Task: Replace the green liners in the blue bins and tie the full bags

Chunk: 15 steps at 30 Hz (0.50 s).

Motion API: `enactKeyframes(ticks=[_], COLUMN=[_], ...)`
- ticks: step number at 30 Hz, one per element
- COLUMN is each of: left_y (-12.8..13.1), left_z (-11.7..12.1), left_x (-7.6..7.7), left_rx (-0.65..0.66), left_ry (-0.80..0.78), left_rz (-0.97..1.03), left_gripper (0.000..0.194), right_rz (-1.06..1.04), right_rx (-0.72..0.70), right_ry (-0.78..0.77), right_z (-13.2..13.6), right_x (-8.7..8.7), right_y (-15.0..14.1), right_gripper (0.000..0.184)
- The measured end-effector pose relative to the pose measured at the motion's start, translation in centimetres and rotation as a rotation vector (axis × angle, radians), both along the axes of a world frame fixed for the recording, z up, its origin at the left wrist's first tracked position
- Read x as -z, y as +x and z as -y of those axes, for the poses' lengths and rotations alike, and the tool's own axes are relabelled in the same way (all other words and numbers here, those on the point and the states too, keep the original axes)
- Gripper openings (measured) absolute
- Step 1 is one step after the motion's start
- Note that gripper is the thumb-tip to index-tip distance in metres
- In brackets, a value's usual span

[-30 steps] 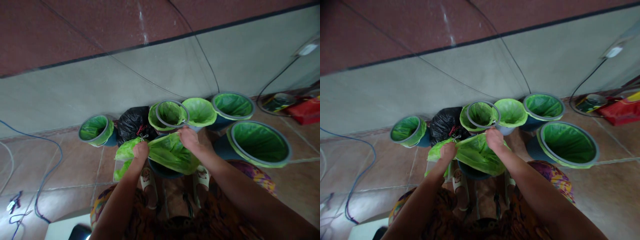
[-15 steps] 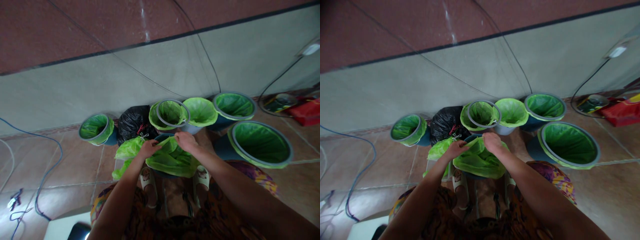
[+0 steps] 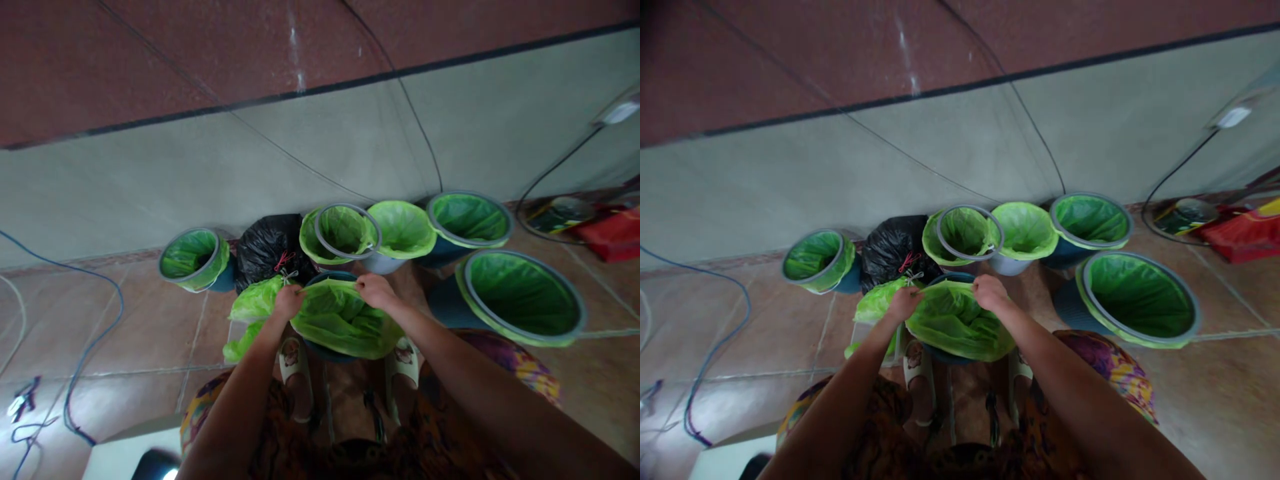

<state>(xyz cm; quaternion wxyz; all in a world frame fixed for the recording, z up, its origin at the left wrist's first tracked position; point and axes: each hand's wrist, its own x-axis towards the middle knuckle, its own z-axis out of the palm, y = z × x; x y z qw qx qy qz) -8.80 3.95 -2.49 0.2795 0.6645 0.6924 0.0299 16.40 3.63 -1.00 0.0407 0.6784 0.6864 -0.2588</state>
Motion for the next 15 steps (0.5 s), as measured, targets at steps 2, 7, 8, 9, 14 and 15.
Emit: enactKeyframes(ticks=[2, 7, 8, 9, 14, 15], left_y=[-0.8, -1.5, -1.2, -0.9, 0.5, 0.5], left_z=[-0.3, -1.1, -1.1, -1.0, -0.6, -0.7], left_x=[0.5, 1.8, 2.2, 2.7, 4.8, 5.0], left_rx=[-0.002, -0.059, -0.081, -0.106, -0.18, -0.199], left_ry=[-0.07, -0.081, -0.063, -0.043, -0.011, -0.013], left_rz=[0.066, 0.08, 0.086, 0.098, 0.203, 0.24], left_gripper=[0.025, 0.024, 0.022, 0.021, 0.026, 0.028], right_rz=[-0.033, -0.029, -0.041, -0.058, -0.109, -0.109], right_rx=[-0.007, 0.035, 0.021, 0.004, 0.059, 0.09], right_ry=[0.001, -0.011, -0.047, -0.087, -0.015, 0.046], right_z=[-0.5, -0.5, -0.2, 0.1, -0.2, -0.6], right_x=[1.2, 4.9, 5.6, 6.3, 7.4, 7.2], right_y=[-0.2, -2.7, -3.2, -3.6, -2.4, -1.7], right_gripper=[0.031, 0.033, 0.031, 0.03, 0.03, 0.03])
